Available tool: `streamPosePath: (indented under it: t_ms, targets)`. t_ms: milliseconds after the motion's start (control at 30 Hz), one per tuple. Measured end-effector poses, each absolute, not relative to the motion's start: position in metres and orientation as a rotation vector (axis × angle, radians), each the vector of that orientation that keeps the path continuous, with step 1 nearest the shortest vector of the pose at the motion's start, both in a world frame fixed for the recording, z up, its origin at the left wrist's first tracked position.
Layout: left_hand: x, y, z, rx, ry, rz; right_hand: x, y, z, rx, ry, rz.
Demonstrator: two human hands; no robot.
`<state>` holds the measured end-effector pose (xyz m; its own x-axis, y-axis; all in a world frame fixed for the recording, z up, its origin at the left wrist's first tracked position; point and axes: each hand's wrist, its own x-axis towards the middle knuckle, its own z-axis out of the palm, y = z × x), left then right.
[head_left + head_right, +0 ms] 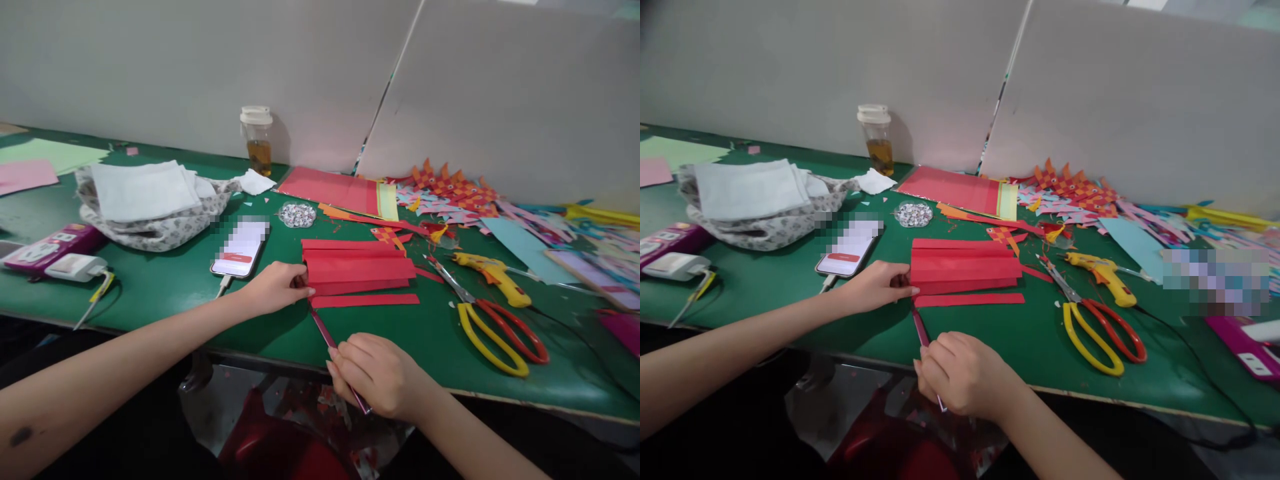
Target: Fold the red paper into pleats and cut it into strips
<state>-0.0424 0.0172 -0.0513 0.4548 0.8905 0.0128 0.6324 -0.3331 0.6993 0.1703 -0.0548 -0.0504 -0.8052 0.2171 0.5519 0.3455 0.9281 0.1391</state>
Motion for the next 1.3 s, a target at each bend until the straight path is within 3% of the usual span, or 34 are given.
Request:
streamPosePath:
  t_ms: [733,900,1033,1167,1300]
  targets:
    - [-0.042,0.018,-0.049,1.936,1.279,0.542,0.178,-0.055,-0.052,-0.365,-2.550,-0.330]
    - [-0.043,0.021,-0.051,2.007,1.282,0.511,0.179,-0.057,-0.046,-0.563,-2.380,0.139]
    - [-0.045,0.022,-0.051,1.980,1.279,0.498,0.185,-0.045,-0.037,-1.145,-1.801,0.647]
    - [-0.044,0.021,-0.051,1.963,1.272,0.472,0.194,-0.024,-0.035,-1.334,-1.315,0.924]
    - [-0.043,0.020,-0.051,1.996,1.282,0.481,0.199,-0.012,-0.031,-1.336,-1.317,1.024]
